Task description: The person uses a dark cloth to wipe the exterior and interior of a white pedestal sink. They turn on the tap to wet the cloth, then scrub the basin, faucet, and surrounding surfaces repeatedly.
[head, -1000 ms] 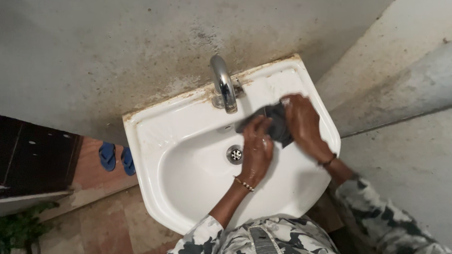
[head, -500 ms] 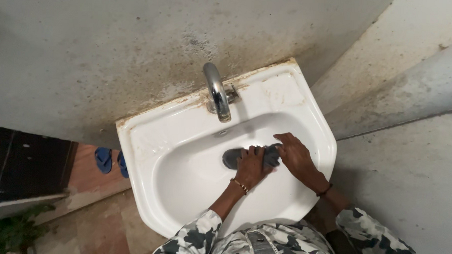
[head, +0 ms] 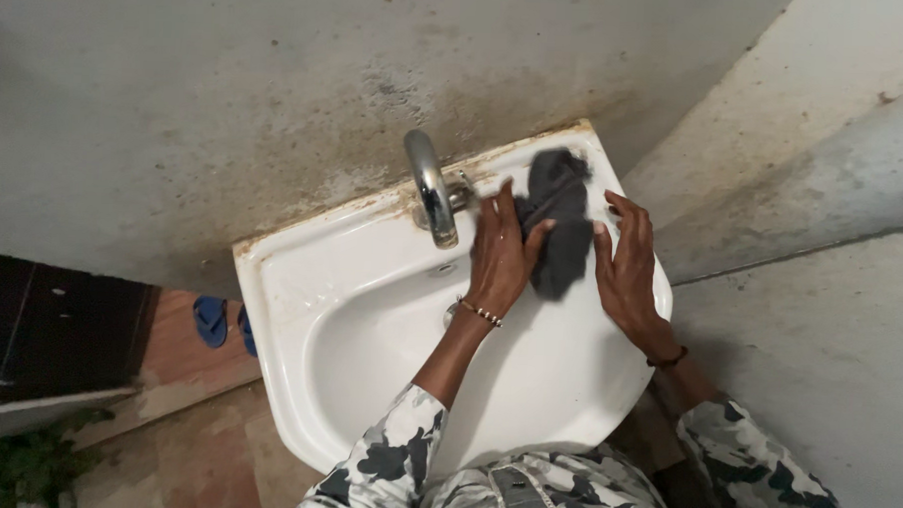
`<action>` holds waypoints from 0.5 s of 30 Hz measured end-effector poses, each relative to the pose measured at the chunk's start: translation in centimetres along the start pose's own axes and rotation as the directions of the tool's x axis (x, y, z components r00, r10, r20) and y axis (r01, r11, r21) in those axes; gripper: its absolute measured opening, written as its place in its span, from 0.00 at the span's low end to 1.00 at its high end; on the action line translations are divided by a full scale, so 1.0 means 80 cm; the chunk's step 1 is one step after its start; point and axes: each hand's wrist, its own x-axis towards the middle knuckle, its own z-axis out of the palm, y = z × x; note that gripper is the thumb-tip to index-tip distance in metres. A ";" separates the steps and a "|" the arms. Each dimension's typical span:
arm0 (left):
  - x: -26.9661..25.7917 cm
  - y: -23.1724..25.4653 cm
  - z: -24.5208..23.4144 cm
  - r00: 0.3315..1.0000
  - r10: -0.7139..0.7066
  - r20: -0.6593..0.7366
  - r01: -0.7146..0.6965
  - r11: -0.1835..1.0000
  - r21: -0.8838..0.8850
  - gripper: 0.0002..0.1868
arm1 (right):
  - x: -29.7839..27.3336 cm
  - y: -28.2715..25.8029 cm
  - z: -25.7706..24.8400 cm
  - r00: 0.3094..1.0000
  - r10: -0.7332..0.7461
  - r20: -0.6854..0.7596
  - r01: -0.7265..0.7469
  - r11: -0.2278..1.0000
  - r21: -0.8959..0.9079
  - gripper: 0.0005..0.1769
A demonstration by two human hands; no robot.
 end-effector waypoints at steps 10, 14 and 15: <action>0.003 -0.040 0.056 0.954 0.159 0.256 -0.224 0.941 0.254 0.43 | 0.022 0.036 0.051 0.906 -0.110 0.409 0.242 0.927 -0.287 0.46; 0.014 -0.069 0.074 0.933 0.189 0.306 -0.291 0.898 0.331 0.50 | 0.032 0.056 0.066 0.877 -0.187 0.444 0.361 0.864 -0.350 0.54; 0.019 -0.069 0.081 0.933 0.167 0.318 -0.278 0.897 0.343 0.51 | 0.035 0.062 0.068 0.880 -0.166 0.444 0.350 0.860 -0.371 0.54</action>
